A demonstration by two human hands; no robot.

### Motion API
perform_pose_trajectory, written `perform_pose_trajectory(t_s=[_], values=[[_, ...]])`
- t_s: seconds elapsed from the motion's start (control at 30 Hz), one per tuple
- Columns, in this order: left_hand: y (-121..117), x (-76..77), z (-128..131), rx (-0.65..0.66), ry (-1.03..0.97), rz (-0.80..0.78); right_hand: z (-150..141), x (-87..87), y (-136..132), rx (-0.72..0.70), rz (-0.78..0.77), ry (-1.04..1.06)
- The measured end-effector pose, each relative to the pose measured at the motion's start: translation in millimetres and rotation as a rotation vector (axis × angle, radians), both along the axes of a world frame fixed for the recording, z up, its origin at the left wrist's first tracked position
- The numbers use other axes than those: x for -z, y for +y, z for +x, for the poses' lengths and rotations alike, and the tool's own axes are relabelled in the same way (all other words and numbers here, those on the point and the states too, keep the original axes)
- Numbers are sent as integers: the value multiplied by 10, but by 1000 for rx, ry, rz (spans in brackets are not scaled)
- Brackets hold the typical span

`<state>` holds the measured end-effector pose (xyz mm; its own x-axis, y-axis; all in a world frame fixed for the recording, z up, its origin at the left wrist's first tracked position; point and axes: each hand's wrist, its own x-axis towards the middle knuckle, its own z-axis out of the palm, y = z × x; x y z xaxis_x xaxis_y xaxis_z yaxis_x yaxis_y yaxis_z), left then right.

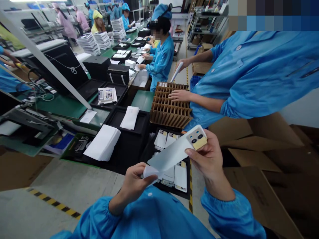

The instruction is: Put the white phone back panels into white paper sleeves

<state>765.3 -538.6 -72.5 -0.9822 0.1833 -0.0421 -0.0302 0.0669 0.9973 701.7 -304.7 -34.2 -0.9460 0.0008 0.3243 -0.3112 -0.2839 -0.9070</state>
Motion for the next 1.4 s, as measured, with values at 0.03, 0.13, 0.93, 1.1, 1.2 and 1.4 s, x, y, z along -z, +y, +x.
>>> perform_pose_trajectory(t_s=[0.03,0.13,0.93,1.1,1.2,1.4], values=[[-8,17,-1,24,-20,0,-29,1,21,-29,56,11],[-25,47,-10,113,-56,-13,-118,-63,48,-128,169,34],[-34,208,-171,13,-171,-13,-273,41,-170,-770,876,205],[-40,281,-181,-67,-205,1,-181,156,-198,-826,984,144],[-46,349,-178,-75,-247,36,-86,357,-266,-721,914,-134],[-191,488,-289,-253,-260,39,91,996,-686,-723,257,-699]])
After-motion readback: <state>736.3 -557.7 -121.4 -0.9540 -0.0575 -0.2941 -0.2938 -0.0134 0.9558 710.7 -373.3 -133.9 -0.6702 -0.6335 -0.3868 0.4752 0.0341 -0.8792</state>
